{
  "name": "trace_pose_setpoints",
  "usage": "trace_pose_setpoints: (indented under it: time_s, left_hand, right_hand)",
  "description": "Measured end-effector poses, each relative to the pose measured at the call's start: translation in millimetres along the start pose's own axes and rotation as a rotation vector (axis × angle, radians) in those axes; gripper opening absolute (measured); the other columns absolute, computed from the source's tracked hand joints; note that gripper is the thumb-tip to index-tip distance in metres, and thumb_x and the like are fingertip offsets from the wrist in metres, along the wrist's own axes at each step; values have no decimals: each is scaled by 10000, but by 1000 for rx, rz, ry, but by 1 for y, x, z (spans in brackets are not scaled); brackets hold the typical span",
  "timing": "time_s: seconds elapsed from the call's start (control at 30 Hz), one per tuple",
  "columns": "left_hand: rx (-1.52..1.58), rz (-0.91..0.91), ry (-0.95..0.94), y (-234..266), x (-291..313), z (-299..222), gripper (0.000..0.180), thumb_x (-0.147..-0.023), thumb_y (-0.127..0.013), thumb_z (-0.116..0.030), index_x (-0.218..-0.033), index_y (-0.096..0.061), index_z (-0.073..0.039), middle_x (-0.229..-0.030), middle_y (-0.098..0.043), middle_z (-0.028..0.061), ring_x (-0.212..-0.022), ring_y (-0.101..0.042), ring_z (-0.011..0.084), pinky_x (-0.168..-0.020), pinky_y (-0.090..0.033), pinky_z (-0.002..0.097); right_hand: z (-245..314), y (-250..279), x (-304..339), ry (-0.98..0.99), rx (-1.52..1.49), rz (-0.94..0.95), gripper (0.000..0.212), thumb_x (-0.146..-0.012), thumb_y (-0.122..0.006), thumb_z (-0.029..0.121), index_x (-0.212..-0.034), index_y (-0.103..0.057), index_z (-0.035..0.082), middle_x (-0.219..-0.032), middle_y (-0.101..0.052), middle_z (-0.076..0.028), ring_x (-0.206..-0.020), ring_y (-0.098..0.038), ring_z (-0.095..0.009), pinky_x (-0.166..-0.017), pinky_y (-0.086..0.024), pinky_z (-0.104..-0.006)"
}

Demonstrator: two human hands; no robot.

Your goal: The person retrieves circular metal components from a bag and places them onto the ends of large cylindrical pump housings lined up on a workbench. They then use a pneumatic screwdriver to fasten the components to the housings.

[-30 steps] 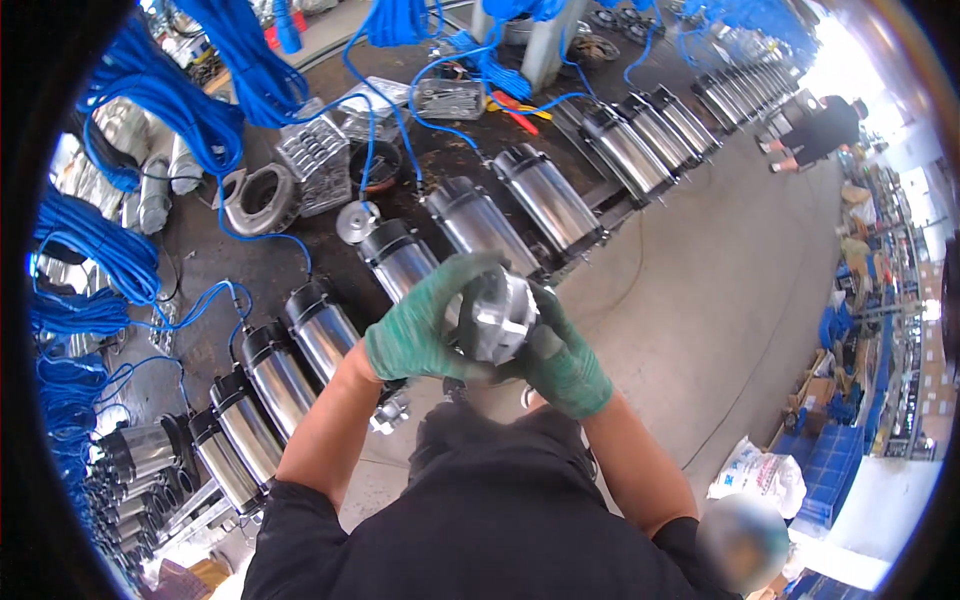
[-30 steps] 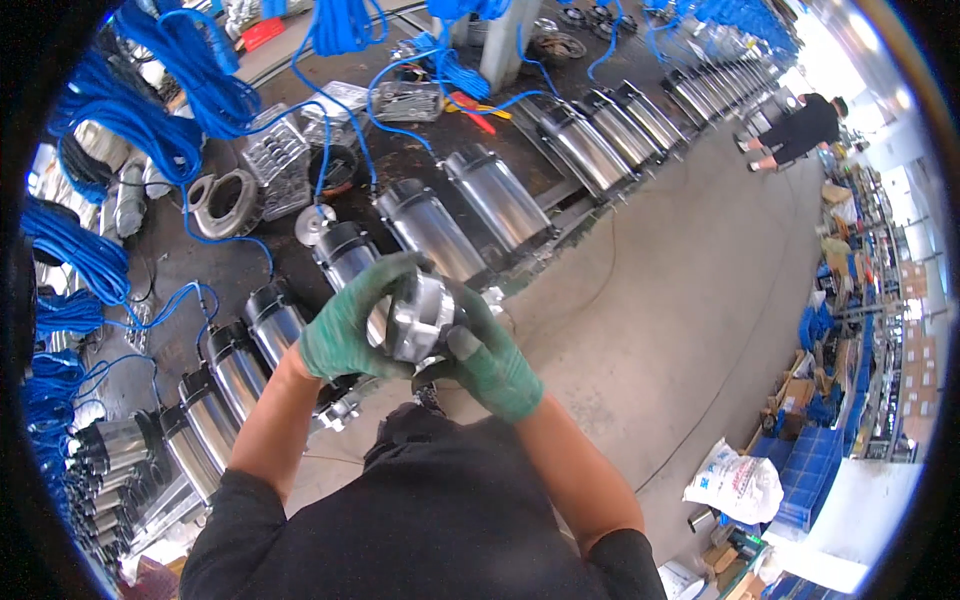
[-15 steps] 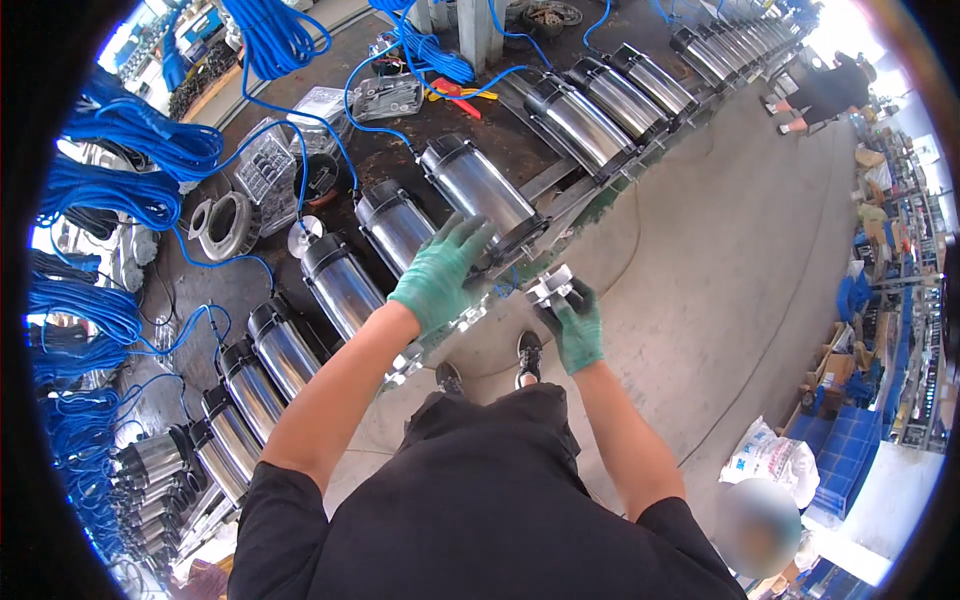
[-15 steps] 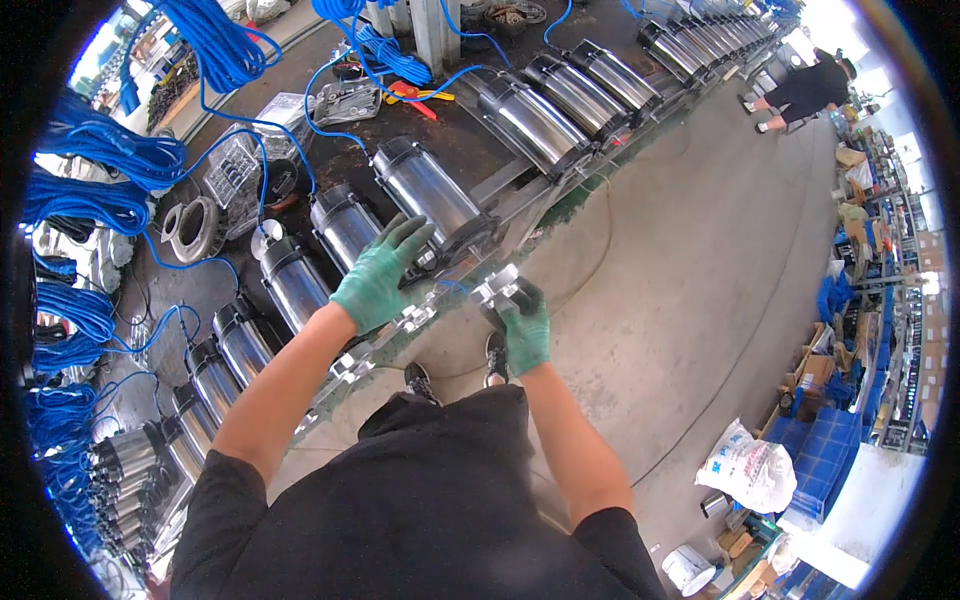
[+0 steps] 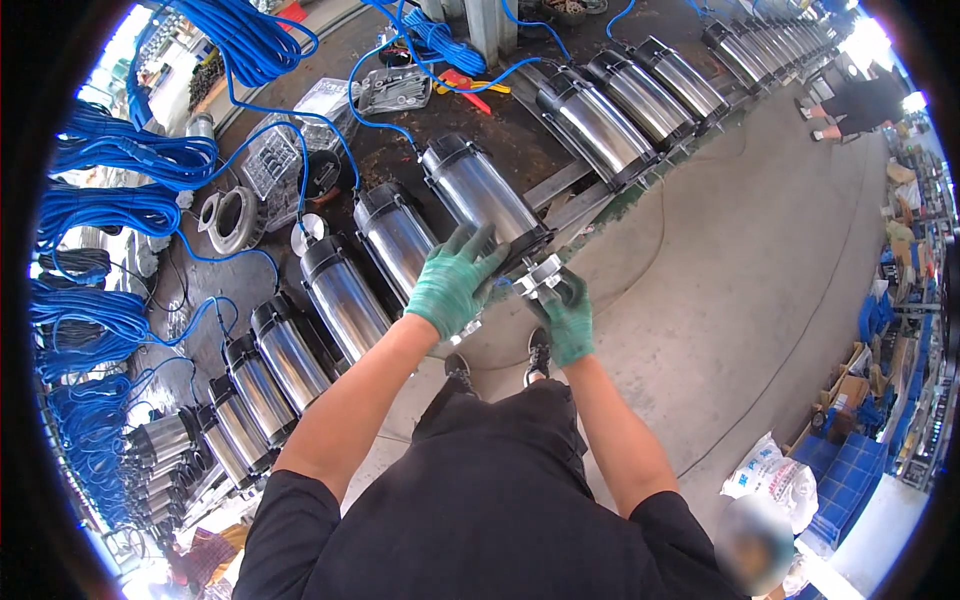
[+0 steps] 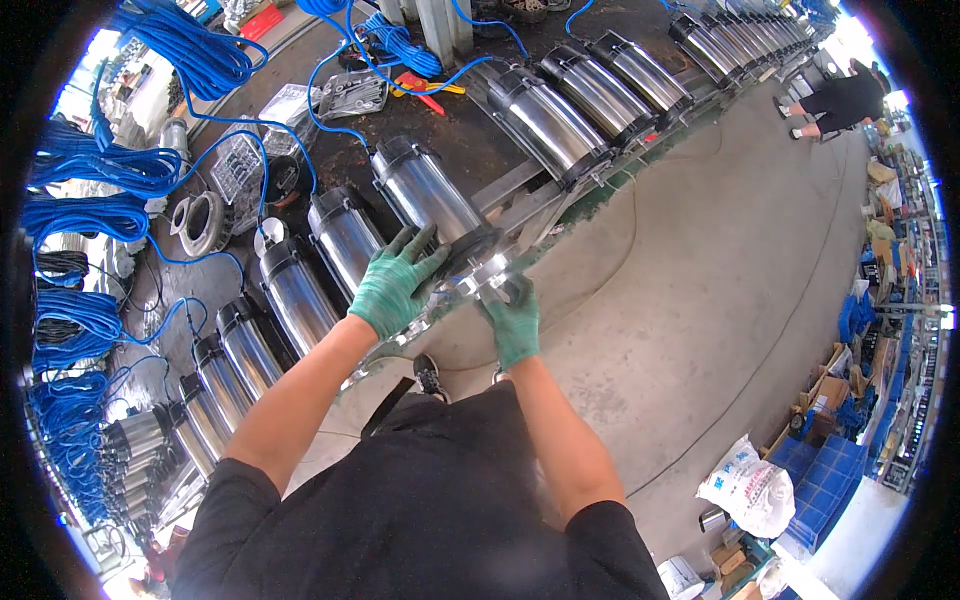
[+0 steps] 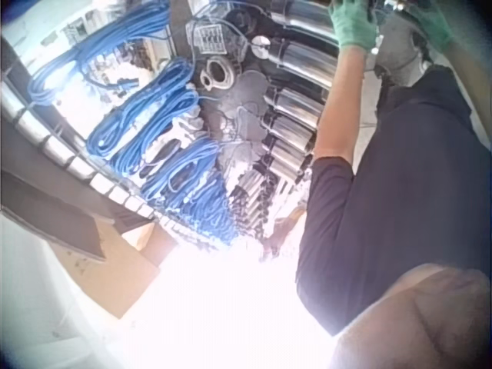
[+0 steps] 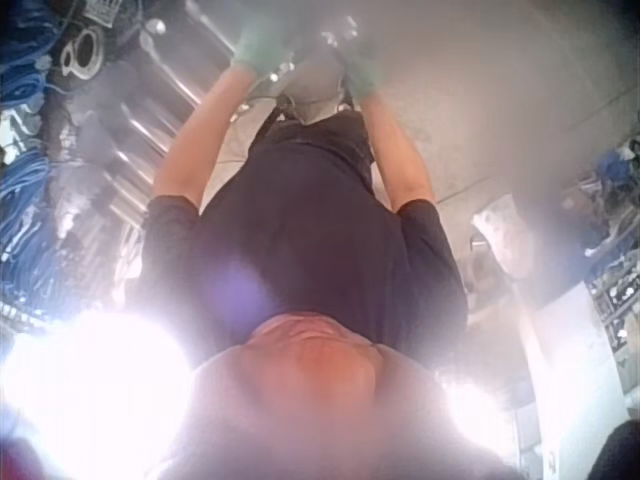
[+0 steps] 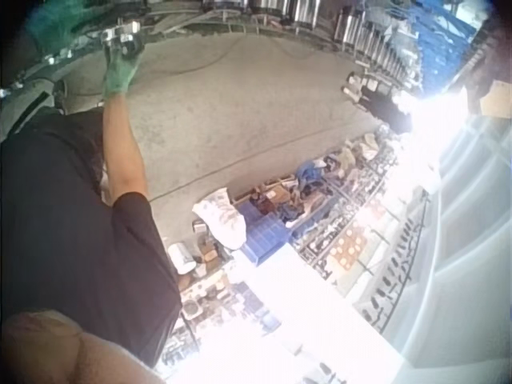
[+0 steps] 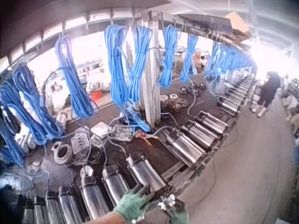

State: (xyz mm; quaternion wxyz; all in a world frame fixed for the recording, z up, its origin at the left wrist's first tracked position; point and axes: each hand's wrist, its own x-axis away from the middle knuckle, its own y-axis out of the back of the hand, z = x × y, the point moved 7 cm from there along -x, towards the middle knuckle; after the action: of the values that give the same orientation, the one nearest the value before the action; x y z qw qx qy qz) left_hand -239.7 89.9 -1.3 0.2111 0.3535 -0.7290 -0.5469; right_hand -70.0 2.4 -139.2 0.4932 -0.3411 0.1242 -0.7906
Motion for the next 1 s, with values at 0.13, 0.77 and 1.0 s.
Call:
trace_pose_setpoints:
  time_s: [0.13,0.77,1.0]
  left_hand:
    - [-5,17,-6,1,0,-1,613,-830,-667,-143,-1436,-582,-174,-1580,-435,184,-1408,-442,455,-1097,-423,553]
    - [18,22,-7,3,10,8,649,-834,-744,-273,-1448,-567,-162,-1538,-483,167,-1414,-425,465,-1142,-408,544]
    - [85,-674,294,104,65,127,246,-896,-653,-35,-1141,-674,-45,-1083,-697,114,-971,-667,286,-908,-534,395]
  right_hand:
    - [1,-7,-8,86,144,-3,472,-869,-797,24,-1223,-498,112,-1159,-545,-41,-1035,-597,-185,-857,-603,-372]
    - [2,-15,-15,45,257,7,350,-939,-760,173,-1221,-586,58,-1129,-638,-33,-967,-619,-123,-779,-565,-297]
    - [4,4,-21,83,400,63,438,-935,-707,50,-1312,-494,121,-1275,-565,-55,-1066,-595,-187,-873,-595,-372]
